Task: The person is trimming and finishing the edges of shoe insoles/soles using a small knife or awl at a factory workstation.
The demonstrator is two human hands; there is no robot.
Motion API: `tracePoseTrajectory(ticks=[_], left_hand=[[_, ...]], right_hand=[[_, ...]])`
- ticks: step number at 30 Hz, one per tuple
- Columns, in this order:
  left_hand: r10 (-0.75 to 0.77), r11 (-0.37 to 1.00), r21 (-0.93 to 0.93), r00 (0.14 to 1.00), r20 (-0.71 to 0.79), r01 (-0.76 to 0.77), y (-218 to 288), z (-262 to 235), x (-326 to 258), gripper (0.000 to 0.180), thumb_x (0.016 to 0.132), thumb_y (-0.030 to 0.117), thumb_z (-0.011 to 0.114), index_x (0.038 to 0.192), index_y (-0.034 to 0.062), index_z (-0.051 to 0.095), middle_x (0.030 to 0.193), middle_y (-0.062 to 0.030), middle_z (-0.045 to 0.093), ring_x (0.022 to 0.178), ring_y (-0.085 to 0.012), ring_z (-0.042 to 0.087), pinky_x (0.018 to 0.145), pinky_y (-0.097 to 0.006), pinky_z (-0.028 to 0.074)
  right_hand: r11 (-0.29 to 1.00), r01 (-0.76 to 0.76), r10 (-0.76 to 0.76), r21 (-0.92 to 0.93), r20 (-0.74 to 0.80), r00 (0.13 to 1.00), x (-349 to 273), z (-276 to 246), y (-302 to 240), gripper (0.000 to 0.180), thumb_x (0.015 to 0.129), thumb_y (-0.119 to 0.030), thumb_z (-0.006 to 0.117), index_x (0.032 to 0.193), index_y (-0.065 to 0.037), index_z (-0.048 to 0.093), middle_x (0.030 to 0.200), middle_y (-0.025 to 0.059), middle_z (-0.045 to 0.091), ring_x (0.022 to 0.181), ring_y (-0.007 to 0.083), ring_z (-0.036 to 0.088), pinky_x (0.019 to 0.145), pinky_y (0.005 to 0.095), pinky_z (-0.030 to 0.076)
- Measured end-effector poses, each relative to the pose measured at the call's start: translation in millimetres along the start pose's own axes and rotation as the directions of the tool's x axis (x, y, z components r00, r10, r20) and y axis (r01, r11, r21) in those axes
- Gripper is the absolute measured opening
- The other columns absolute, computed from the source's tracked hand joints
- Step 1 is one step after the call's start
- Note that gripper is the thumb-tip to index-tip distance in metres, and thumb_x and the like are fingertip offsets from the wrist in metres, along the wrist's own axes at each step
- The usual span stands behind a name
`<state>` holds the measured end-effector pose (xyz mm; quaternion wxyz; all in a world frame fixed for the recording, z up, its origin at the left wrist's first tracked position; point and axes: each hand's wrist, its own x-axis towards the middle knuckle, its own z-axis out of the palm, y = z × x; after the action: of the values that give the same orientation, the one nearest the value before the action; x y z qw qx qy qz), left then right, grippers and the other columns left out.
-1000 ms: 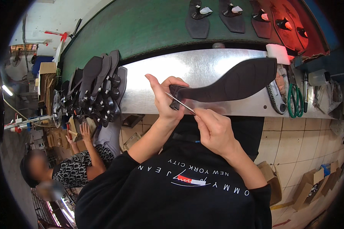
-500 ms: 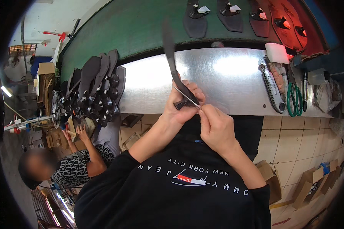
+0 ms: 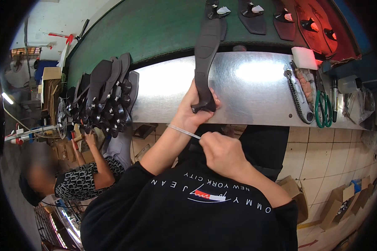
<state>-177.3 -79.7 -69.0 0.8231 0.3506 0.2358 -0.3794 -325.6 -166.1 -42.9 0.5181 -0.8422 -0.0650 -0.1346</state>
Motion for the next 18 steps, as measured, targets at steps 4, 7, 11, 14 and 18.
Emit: tracePoseTrajectory(ticks=[4,7,11,14,18], left_hand=[[0.151,0.983,0.11,0.987,-0.055,-0.144,31.7,-6.3,-15.2,0.055,0.091,0.061,0.05,0.082,0.0083,0.061,0.068,-0.0051,0.06,0.058,-0.0209,0.059,0.056,-0.033,0.049],[0.386,0.917,0.125,0.922,-0.039,-0.379,81.8,-17.7,-38.8,0.041,0.092,0.045,0.06,0.085,0.0049,0.065,0.072,-0.0017,0.062,0.065,-0.014,0.059,0.06,-0.028,0.047],[0.844,0.4,0.685,0.536,-0.017,-0.609,153.3,-69.4,-86.5,0.017,0.087,0.017,0.065,0.088,0.0006,0.07,0.08,0.0009,0.065,0.065,-0.0067,0.057,0.058,-0.022,0.044],[0.958,-0.083,0.904,0.217,0.188,-0.419,191.8,-96.4,-127.4,0.01,0.083,0.005,0.067,0.091,0.0007,0.071,0.085,-0.0015,0.068,0.064,-0.0094,0.062,0.061,-0.022,0.048],[0.912,-0.41,0.901,0.041,0.409,0.141,200.4,-91.0,-153.8,0.012,0.079,0.013,0.071,0.09,0.0065,0.073,0.09,-0.0077,0.068,0.084,-0.0229,0.066,0.076,-0.033,0.051]], right_hand=[[0.991,-0.117,0.12,0.058,-0.062,0.991,9.7,-22.3,4.9,0.002,0.085,0.0,0.059,0.084,-0.001,0.06,0.068,0.0132,0.058,0.055,0.0279,0.058,0.052,0.0344,0.046],[0.975,-0.216,0.22,0.046,-0.106,0.97,10.9,-28.2,7.6,0.005,0.088,-0.001,0.057,0.084,0.0,0.06,0.068,0.0122,0.06,0.057,0.0246,0.061,0.054,0.0314,0.046],[0.974,-0.22,0.225,0.053,-0.107,0.968,17.3,-34.2,14.2,0.008,0.09,-0.001,0.054,0.084,0.001,0.06,0.067,0.0099,0.058,0.053,0.0175,0.053,0.053,0.0289,0.042],[0.975,-0.208,0.217,0.077,-0.129,0.968,26.9,-35.6,19.5,0.009,0.09,-0.001,0.053,0.084,0.001,0.059,0.065,0.0086,0.056,0.053,0.0137,0.046,0.051,0.0273,0.038],[0.963,-0.264,0.268,0.052,-0.147,0.952,32.3,-45.1,31.9,0.007,0.09,-0.001,0.054,0.085,0.001,0.059,0.067,0.0099,0.057,0.054,0.0153,0.049,0.053,0.0281,0.039]])
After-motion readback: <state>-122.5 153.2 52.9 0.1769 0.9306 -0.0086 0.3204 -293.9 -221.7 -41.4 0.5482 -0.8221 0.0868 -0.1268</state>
